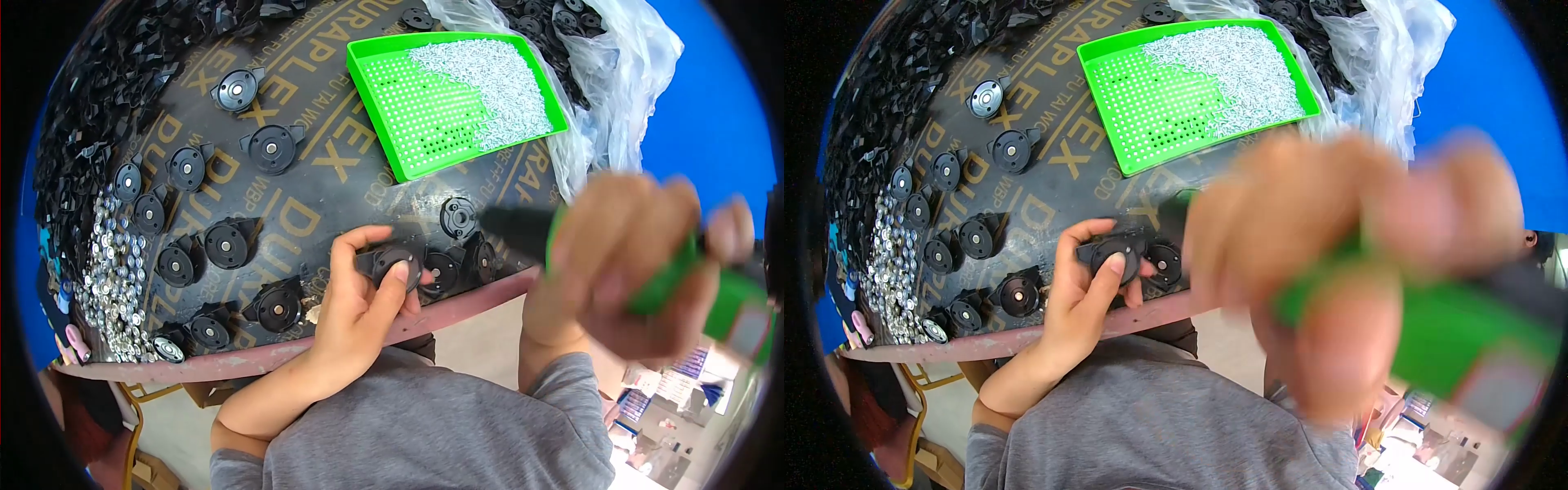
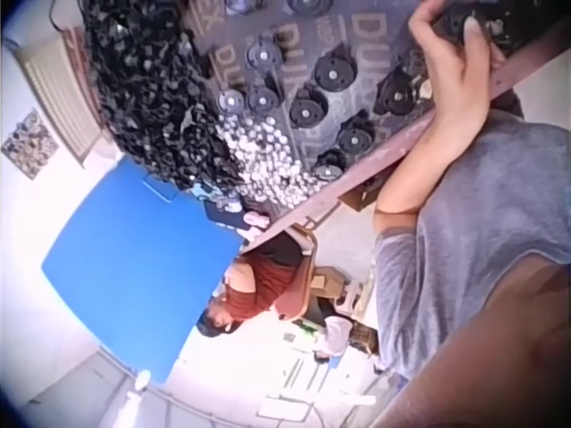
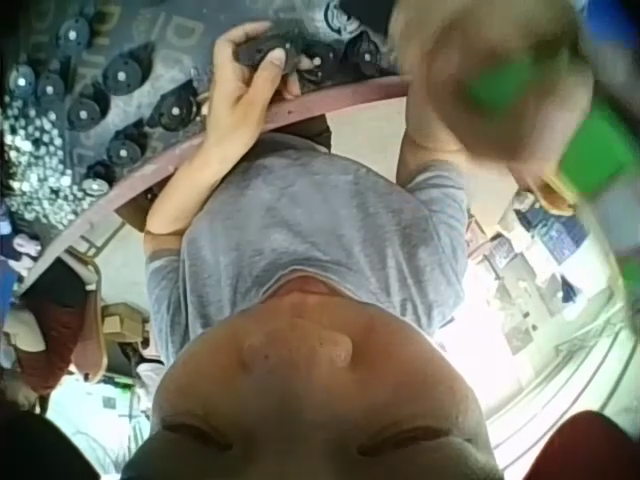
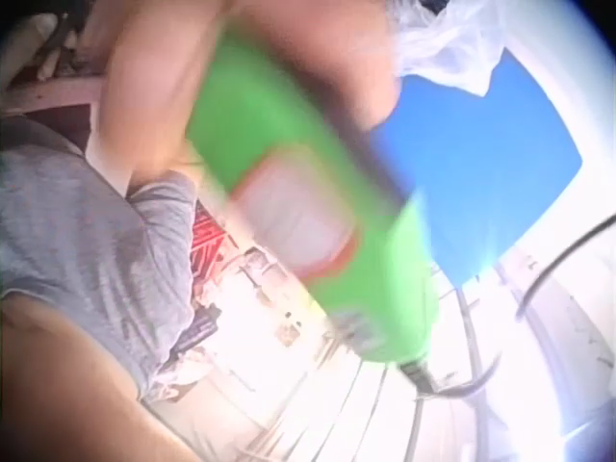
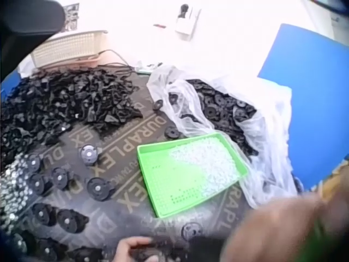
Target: The person fastens screws into small circular plastic components using an electric screwdriver at a workbench.
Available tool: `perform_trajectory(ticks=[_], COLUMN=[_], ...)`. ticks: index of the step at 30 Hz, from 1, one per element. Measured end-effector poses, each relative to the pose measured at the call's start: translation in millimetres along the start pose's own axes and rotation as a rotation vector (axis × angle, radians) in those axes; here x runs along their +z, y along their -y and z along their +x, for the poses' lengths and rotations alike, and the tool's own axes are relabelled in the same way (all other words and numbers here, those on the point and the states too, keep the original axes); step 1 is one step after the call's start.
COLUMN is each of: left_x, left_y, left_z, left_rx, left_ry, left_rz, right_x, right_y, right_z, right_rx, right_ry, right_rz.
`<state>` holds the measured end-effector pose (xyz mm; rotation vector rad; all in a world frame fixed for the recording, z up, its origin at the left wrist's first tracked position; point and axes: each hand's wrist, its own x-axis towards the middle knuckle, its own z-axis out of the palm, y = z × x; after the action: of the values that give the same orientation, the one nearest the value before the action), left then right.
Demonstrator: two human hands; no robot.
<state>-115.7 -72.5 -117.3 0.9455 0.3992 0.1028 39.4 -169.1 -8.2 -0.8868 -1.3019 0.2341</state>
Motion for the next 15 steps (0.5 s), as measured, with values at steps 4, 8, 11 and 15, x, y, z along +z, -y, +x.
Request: perform_trajectory(ticks=[4, 8, 11, 15], left_x=[-9.2, -8.3, -7.7, -8.4], left_y=[-3.4, -6.5, -6.9, -6.8], left_z=[-2.1, -0.6, -0.6, -0.8], left_rx=[-0.055, -0.052, -0.056, -0.052], left_ry=[0.012, 0.066, 0.068, 0.084], left_rz=[0.031, 0.07, 0.052, 0.071], right_x=[-3.2, -14.3, -11.2, -9.5], right_y=[-59.6, -75.4, -80.5, -80.3], right_z=[6.5, 3.3, 3.3, 3.6], right_rx=[0.02, 0.062, 0.066, 0.081], right_ry=[-0.337, -0.308, -0.318, -0.33], right_rz=[-0.272, -0.277, -0.275, -0.267])
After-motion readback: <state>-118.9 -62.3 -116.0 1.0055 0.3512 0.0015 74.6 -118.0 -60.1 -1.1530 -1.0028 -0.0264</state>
